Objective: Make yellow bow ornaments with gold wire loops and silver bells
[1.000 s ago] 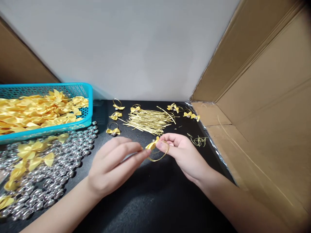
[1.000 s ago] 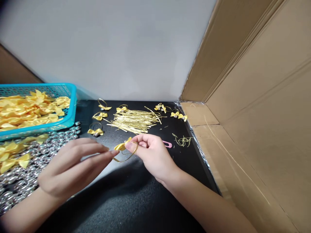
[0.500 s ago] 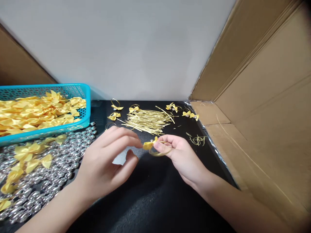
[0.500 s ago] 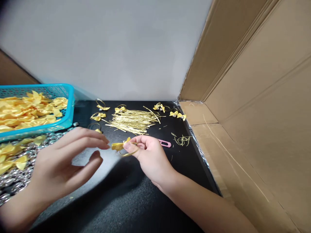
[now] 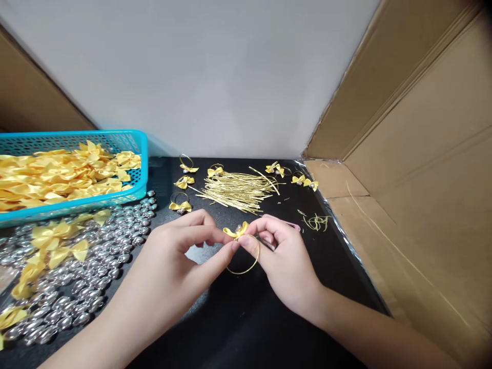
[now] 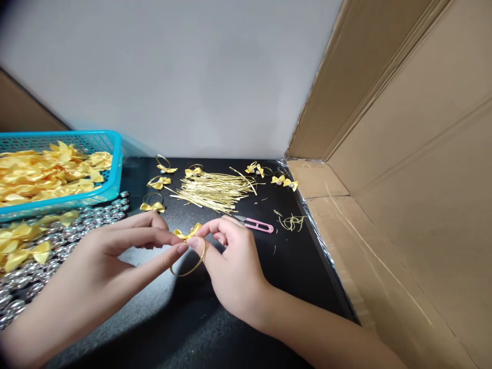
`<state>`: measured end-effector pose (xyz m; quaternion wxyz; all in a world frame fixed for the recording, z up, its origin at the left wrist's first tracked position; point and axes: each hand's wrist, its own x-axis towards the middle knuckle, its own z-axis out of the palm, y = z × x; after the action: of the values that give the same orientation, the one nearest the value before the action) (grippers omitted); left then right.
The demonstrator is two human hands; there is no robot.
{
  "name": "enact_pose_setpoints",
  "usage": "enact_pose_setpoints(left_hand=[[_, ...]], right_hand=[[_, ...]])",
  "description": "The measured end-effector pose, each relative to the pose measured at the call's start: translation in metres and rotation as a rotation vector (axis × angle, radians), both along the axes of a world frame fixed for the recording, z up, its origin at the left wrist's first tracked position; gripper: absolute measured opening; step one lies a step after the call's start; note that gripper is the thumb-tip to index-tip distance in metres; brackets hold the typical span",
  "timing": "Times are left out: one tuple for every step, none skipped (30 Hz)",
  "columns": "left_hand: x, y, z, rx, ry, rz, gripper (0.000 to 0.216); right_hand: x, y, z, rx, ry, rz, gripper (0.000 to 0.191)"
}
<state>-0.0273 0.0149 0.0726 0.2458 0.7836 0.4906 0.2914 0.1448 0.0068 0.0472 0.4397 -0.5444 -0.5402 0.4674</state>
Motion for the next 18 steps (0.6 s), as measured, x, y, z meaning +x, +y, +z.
enact_pose_setpoints(left_hand=[[0.0005, -0.0002, -0.0003, 0.008, -0.002, 0.008, 0.026], [0.0009, -0.0005, -0.0008, 0.026, -0.002, 0.019, 0.026], [0.0013, -0.0009, -0.0014, 0.048, 0.002, 0.029, 0.025], [0.0017, -0.0013, -0.0021, 0.076, 0.008, 0.042, 0.024], [0.0021, -0.0017, -0.0026, 0.115, 0.009, 0.05, 0.024], [0.0024, -0.0021, -0.003, 0.137, 0.023, 0.052, 0.023], [0.0029, -0.0024, -0.0032, 0.169, 0.034, 0.054, 0.022], [0.0034, -0.0025, -0.0032, 0.195, 0.054, 0.052, 0.021], [0.0041, -0.0025, -0.0031, 0.222, 0.073, 0.051, 0.02], [0.0047, -0.0023, -0.003, 0.255, 0.086, 0.051, 0.02], [0.0054, -0.0019, -0.0029, 0.281, 0.097, 0.049, 0.019], [0.0058, -0.0014, -0.0031, 0.308, 0.1, 0.047, 0.018], [0.0059, -0.0009, -0.0034, 0.319, 0.102, 0.038, 0.018], [0.0057, -0.0004, -0.0039, 0.322, 0.1, 0.028, 0.018], [0.005, 0.0, -0.0045, 0.318, 0.094, 0.017, 0.018], [0.004, 0.0002, -0.0049, 0.307, 0.085, 0.008, 0.018], [0.0029, 0.0003, -0.0052, 0.291, 0.078, 0.001, 0.018], [0.0017, 0.0002, -0.005, 0.275, 0.071, -0.004, 0.019]], right_hand=[[0.0001, 0.0001, -0.0003, -0.019, 0.027, 0.011, 0.01], [0.0004, 0.0004, -0.0005, -0.043, 0.057, 0.026, 0.01], [0.0006, 0.0007, -0.0006, -0.072, 0.086, 0.043, 0.01], [0.0007, 0.001, -0.0007, -0.104, 0.117, 0.062, 0.011], [0.0006, 0.0012, -0.0007, -0.136, 0.146, 0.082, 0.013], [0.0004, 0.0014, -0.0006, -0.164, 0.176, 0.098, 0.014], [-0.0001, 0.0014, -0.0006, -0.186, 0.203, 0.11, 0.015], [-0.0007, 0.0014, -0.0006, -0.197, 0.225, 0.116, 0.016], [-0.0014, 0.0012, -0.0007, -0.2, 0.24, 0.121, 0.017], [-0.002, 0.001, -0.0008, -0.196, 0.247, 0.122, 0.017], [-0.0025, 0.0008, -0.001, -0.19, 0.249, 0.122, 0.018], [-0.0028, 0.0007, -0.0011, -0.187, 0.25, 0.12, 0.018], [-0.0028, 0.0007, -0.0011, -0.186, 0.251, 0.117, 0.018], [-0.0026, 0.0009, -0.001, -0.19, 0.253, 0.113, 0.018], [-0.0022, 0.0014, -0.0007, -0.198, 0.256, 0.108, 0.018], [-0.0016, 0.002, -0.0003, -0.208, 0.259, 0.103, 0.019], [-0.0009, 0.0028, 0.0002, -0.221, 0.259, 0.098, 0.019], [-0.0003, 0.0036, 0.0007, -0.234, 0.259, 0.095, 0.02]])
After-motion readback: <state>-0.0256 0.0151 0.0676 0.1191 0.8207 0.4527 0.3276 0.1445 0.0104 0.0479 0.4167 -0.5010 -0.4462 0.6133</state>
